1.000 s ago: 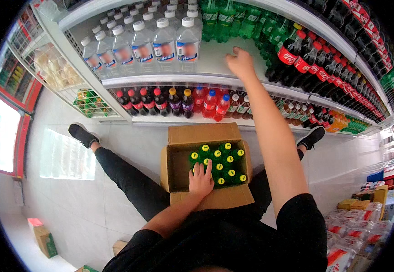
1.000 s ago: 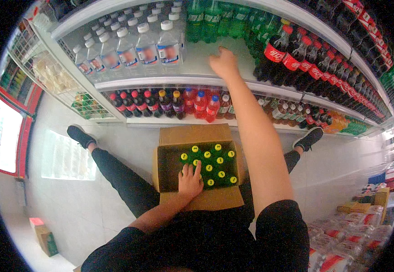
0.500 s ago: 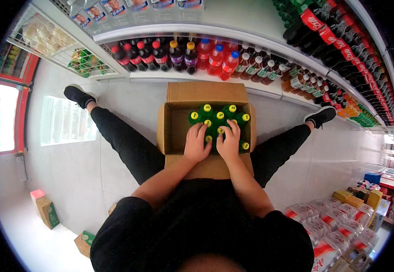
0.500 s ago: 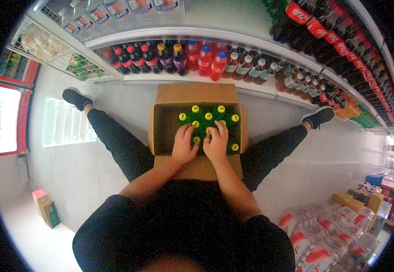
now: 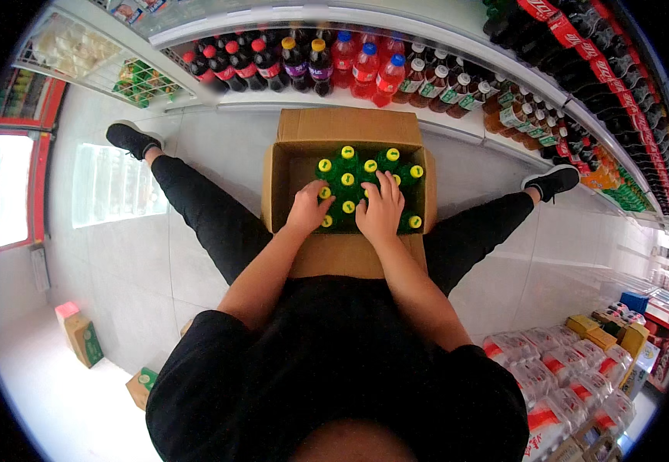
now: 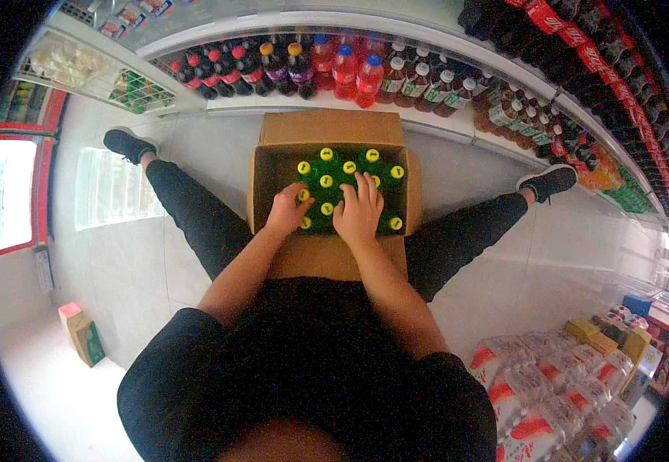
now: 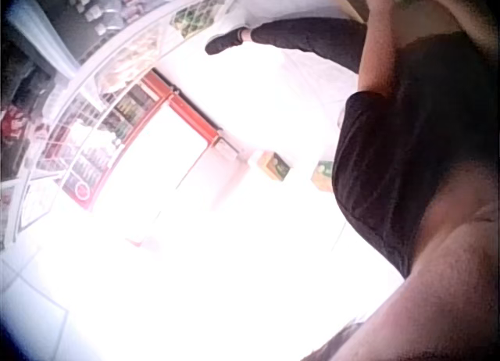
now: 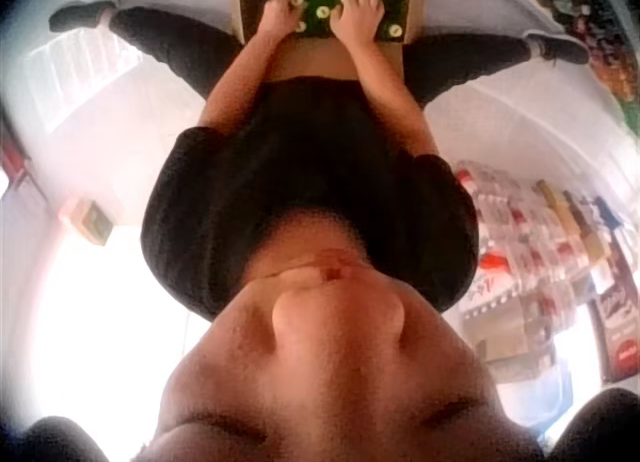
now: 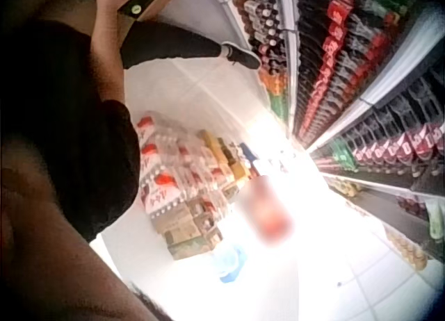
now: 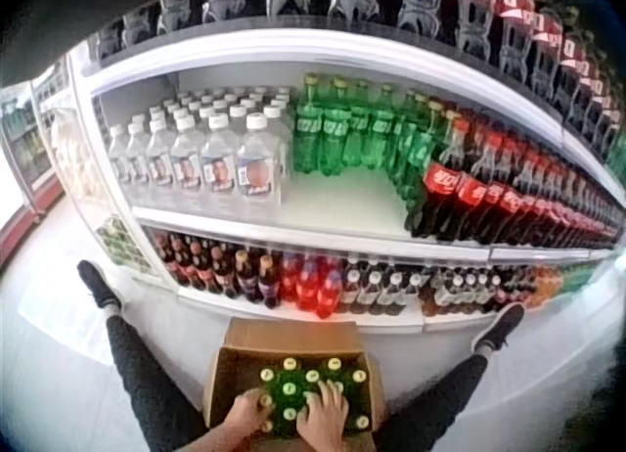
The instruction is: The person sits on the floor in front of an open refrigerator and repeatedly picks up green soda bottles from a cardboard box. They place the bottles one by one onto the middle shelf of the refrigerator, arranging them in rows.
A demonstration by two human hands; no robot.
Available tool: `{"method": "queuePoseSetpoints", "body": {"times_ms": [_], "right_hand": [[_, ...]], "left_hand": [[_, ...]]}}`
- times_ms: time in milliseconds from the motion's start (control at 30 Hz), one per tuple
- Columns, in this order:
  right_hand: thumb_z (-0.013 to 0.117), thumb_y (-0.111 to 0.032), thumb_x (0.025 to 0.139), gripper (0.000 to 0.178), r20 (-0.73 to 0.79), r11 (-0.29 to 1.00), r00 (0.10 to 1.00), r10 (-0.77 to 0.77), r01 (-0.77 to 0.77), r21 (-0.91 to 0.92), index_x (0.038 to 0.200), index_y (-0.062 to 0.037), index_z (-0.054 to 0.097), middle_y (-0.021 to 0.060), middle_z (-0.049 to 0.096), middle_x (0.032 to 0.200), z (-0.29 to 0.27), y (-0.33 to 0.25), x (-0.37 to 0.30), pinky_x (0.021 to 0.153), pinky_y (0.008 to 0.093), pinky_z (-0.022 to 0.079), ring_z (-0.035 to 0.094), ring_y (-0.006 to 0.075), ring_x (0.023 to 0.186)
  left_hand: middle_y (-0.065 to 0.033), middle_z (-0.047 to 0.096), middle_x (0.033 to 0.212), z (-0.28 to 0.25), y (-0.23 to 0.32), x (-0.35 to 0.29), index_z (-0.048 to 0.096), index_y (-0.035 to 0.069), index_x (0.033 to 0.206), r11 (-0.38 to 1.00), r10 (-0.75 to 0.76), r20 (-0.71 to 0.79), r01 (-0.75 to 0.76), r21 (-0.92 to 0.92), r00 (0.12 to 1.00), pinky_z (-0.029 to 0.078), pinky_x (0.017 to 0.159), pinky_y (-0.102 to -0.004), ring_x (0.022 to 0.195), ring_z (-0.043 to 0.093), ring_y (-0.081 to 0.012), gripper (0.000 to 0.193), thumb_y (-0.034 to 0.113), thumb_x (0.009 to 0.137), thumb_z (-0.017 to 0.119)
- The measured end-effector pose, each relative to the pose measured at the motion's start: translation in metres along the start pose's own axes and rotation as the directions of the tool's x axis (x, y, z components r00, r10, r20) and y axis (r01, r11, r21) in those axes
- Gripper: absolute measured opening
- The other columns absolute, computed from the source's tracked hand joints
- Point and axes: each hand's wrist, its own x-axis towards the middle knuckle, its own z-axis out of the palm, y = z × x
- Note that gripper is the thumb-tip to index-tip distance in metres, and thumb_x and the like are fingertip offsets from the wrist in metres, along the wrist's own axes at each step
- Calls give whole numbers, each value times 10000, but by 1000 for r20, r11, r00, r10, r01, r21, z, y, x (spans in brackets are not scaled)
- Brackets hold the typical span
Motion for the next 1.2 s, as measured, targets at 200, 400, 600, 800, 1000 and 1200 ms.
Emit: {"method": "queuePoseSetpoints", "body": {"times_ms": [200, 400, 600, 800, 1000, 1200], "right_hand": [[720, -81, 851, 410, -12, 1000, 1000, -20, 20, 7, 1259, -64, 674, 194, 469, 1526, 0, 0, 0, 1171, 614, 308, 343, 385, 1509], [717, -125, 856, 449, -24, 992, 994, -105, 103, -76, 1293, -59, 640, 191, 449, 1530, -11, -12, -2, 1219, 664, 241, 336, 399, 1504], [747, -211, 858, 549, -39, 908, 939, -343, 341, 244, 1353, -34, 586, 210, 516, 1471, -7, -26, -7, 1222, 652, 264, 406, 426, 1454], [804, -287, 860, 776, 102, 852, 943, -317, 236, 468, 1492, -3, 457, 261, 572, 1421, 2, -37, -18, 1185, 566, 390, 519, 454, 1363], [863, -290, 812, 887, 302, 772, 947, -106, -113, 625, 1515, 9, 411, 243, 640, 1328, -22, -52, -35, 1046, 438, 512, 647, 388, 1242], [840, -293, 827, 852, 302, 589, 953, -40, -222, 777, 1493, 49, 433, 217, 654, 1326, -4, -29, -55, 1096, 433, 469, 623, 315, 1263]], "left_hand": [[-264, 701, 1060, -14, -2, 4, 622, -1, 1163, 997, -70, -121, 73, 21, 990, 554, 829, -525, 1004, 665, -496, 337, 146, 913, 793], [-221, 710, 909, -59, 3, 6, 654, 12, 1113, 997, -59, -387, 70, 14, 920, 550, 718, -448, 811, 693, -411, 230, 183, 981, 733], [-106, 688, 715, -110, 48, 22, 671, -7, 873, 982, 35, -588, -138, -132, 808, 498, 621, -326, 648, 644, -176, 349, 177, 1087, 466], [-103, 689, 721, -120, 81, 37, 657, -11, 843, 810, -2, -464, -270, -521, 886, 528, 642, -310, 660, 688, -192, 466, 240, 1134, 394], [-113, 670, 727, -97, 87, 45, 636, -29, 826, 684, 0, -229, -167, -710, 973, 542, 603, -315, 618, 694, -207, 538, 325, 1152, 396], [-104, 650, 781, -65, 105, 45, 638, -13, 864, 515, -158, -20, 65, -855, 987, 553, 590, -329, 624, 688, -210, 507, 333, 1152, 404]]}}
